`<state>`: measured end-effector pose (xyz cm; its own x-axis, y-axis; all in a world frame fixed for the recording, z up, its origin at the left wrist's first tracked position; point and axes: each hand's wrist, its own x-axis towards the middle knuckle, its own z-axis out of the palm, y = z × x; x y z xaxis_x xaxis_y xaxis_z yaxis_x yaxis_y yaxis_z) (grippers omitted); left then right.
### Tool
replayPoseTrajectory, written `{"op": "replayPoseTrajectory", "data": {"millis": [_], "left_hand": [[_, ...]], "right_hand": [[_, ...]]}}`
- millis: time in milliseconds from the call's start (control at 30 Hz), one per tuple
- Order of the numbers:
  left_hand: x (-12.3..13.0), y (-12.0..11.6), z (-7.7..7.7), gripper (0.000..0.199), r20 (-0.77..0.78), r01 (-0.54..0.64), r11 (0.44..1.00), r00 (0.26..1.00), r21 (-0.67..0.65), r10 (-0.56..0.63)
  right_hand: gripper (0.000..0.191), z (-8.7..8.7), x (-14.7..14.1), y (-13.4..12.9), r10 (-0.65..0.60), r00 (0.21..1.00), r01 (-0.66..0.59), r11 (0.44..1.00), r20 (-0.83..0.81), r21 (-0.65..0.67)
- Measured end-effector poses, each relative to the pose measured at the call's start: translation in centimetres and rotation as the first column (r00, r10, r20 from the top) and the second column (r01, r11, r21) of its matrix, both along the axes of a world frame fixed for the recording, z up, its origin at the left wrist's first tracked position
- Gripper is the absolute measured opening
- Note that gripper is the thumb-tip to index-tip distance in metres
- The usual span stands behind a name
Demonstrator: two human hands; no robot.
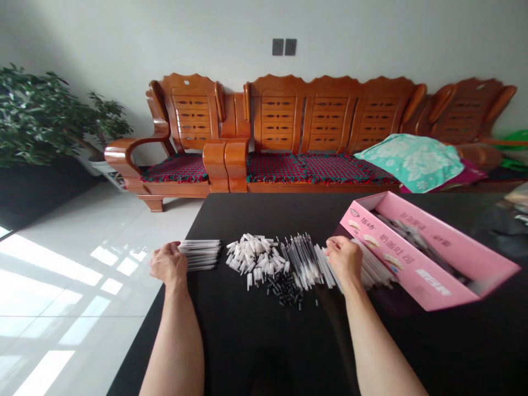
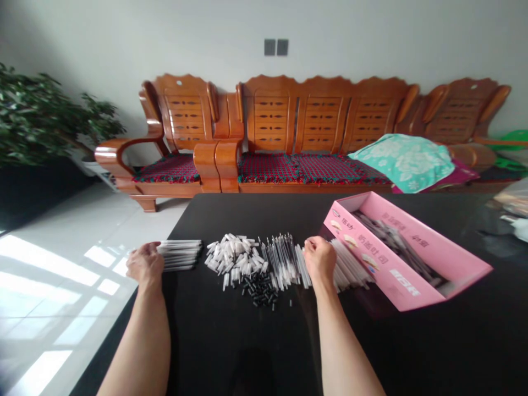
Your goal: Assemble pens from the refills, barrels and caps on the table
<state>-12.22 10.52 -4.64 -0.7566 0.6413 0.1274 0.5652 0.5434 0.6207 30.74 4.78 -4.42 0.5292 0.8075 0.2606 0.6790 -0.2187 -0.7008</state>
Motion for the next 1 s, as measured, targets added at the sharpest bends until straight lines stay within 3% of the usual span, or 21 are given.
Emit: {"op": "replayPoseTrajectory", "data": {"millis": [67, 167, 300, 400, 500, 567, 633, 767, 1000], "left_hand": [[0.1, -0.1, 0.2, 0.035, -0.015, -0.022, 0.999, 1.000, 0.037, 0.023], [1.0, -0.2, 0.7, 0.031, -0.081, -0.011, 0.985, 0.996, 0.175, 0.025], [4.7, -0.6, 1.7, 0.027, -0.176, 0.255, 0.912, 0.962, 0.320, -0.208], [9.4, -1.2, 1.9, 0.021, -0.193, 0.521, 0.793, 0.853, 0.316, -0.484], [14.4, -2.2, 1.5, 0.014, -0.180, 0.760, 0.600, 0.645, 0.249, -0.742], [16.8, -2.8, 1.0, 0.013, -0.178, 0.848, 0.488, 0.523, 0.206, -0.834], [18.2, -3.3, 0.6, 0.013, -0.176, 0.888, 0.434, 0.457, 0.154, -0.872], [18.9, -3.5, 0.4, 0.015, -0.230, 0.917, 0.395, 0.395, 0.048, -0.889], [19.9, -3.2, 0.7, 0.021, -0.322, 0.914, 0.397, 0.354, -0.080, -0.878]], "right_hand": [[0.019, 0.6, 0.0, -0.2, 0.040, 0.988, -0.016, 0.987, 0.147, -0.161], [0.019, 1.5, -0.8, -0.9, 0.173, 0.930, -0.037, 0.922, 0.325, -0.385], [0.017, 2.2, -2.0, -1.5, 0.258, 0.874, -0.008, 0.855, 0.412, -0.519], [0.018, 2.5, -2.3, -1.7, 0.276, 0.860, 0.011, 0.830, 0.428, -0.558], [0.020, 2.6, -2.6, -1.7, 0.270, 0.846, 0.040, 0.829, 0.460, -0.559], [0.019, 2.7, -2.7, -1.8, 0.275, 0.834, 0.049, 0.827, 0.479, -0.560], [0.019, 2.7, -2.8, -1.9, 0.294, 0.822, 0.039, 0.825, 0.487, -0.564], [0.018, 2.8, -2.8, -1.9, 0.301, 0.820, 0.038, 0.820, 0.487, -0.571], [0.020, 2.8, -3.0, -1.7, 0.290, 0.830, 0.058, 0.805, 0.476, -0.591]]}}
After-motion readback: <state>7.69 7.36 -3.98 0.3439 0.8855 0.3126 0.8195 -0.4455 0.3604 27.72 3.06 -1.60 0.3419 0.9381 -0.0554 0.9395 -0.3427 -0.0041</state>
